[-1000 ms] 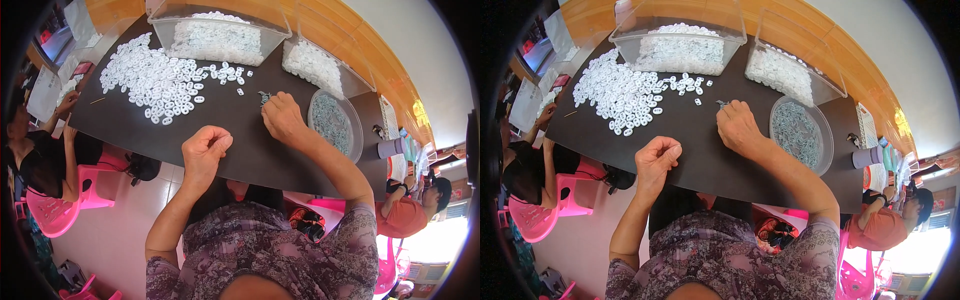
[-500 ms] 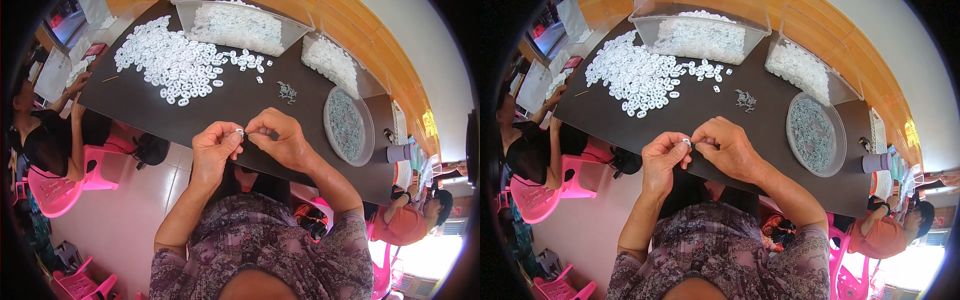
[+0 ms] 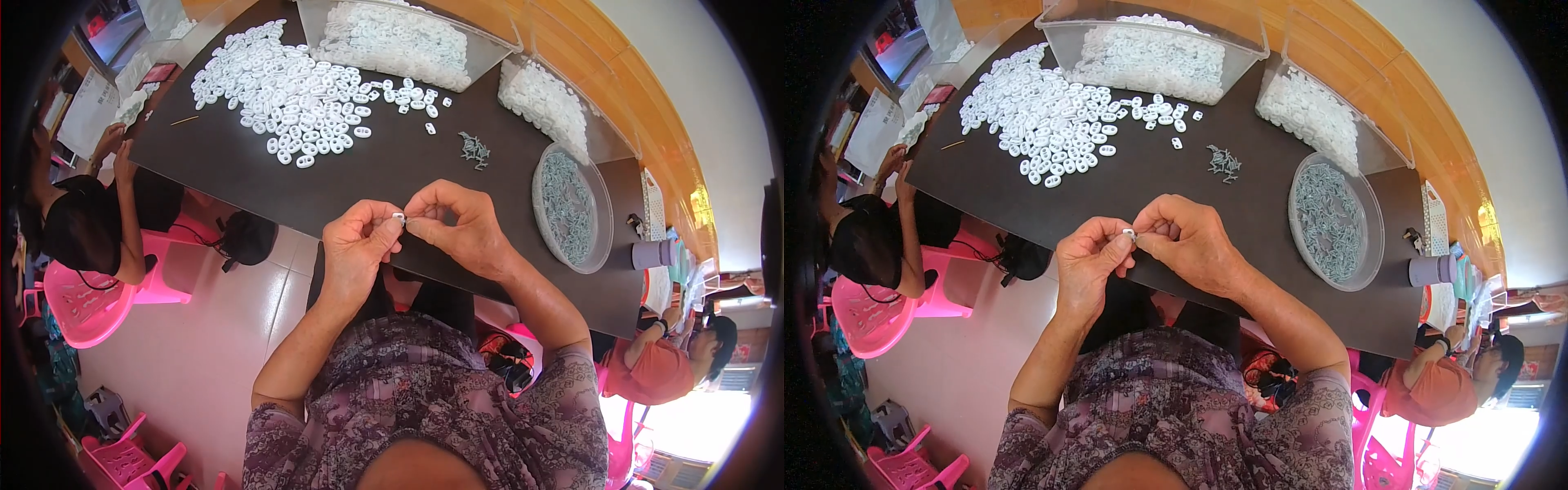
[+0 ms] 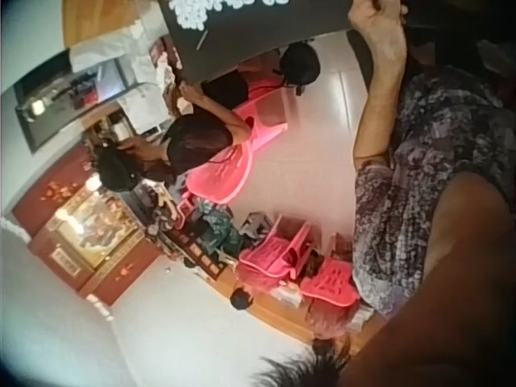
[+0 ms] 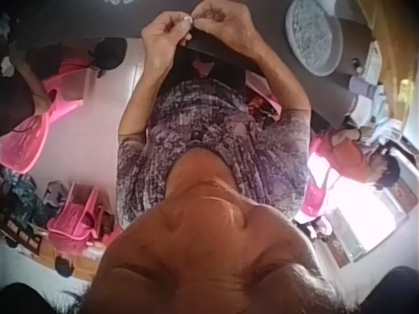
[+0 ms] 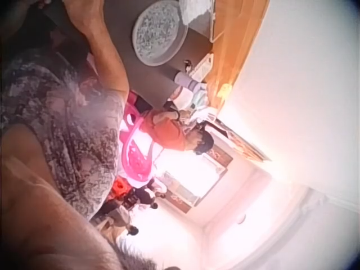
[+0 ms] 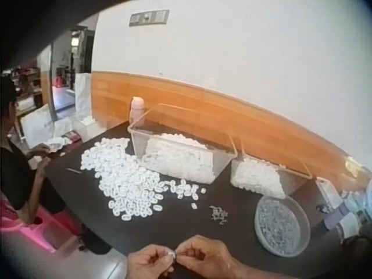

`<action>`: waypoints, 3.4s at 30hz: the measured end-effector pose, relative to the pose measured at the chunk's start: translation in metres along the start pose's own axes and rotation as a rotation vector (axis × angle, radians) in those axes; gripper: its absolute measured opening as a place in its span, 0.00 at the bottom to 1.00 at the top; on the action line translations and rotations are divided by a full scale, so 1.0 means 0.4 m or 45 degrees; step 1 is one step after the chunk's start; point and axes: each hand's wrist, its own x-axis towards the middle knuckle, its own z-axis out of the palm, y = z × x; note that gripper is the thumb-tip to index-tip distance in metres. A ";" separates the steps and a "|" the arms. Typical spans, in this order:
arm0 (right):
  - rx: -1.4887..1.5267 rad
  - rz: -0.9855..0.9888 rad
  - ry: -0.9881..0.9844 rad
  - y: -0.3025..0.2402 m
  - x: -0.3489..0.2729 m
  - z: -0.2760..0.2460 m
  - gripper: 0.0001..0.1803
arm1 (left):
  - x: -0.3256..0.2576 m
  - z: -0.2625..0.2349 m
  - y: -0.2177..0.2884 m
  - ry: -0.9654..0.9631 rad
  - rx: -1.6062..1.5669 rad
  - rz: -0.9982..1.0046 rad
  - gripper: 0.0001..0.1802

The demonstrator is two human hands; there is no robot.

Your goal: Assembling small plastic components by inserting metal pins into pre-drilled holes.

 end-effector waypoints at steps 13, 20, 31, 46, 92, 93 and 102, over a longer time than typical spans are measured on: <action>-0.014 0.008 -0.004 0.002 0.000 0.002 0.06 | -0.003 -0.004 -0.005 0.004 0.011 0.008 0.07; 0.030 0.043 -0.008 0.006 0.000 0.002 0.06 | -0.009 0.007 -0.013 0.029 0.075 0.077 0.05; 0.226 0.061 0.112 0.017 0.012 0.021 0.06 | -0.006 0.016 -0.023 0.087 0.363 0.387 0.05; 0.154 0.044 0.134 0.009 0.070 -0.001 0.06 | 0.045 0.020 -0.011 0.150 0.021 0.195 0.05; 0.429 0.154 -0.059 0.026 0.020 -0.008 0.09 | -0.030 0.012 0.000 0.099 -0.253 0.200 0.08; 0.429 0.156 -0.061 0.023 0.016 -0.007 0.09 | -0.031 0.010 -0.003 0.099 -0.262 0.197 0.08; 0.475 0.013 0.013 0.041 0.004 0.012 0.08 | -0.051 0.007 -0.005 0.111 -0.242 0.155 0.10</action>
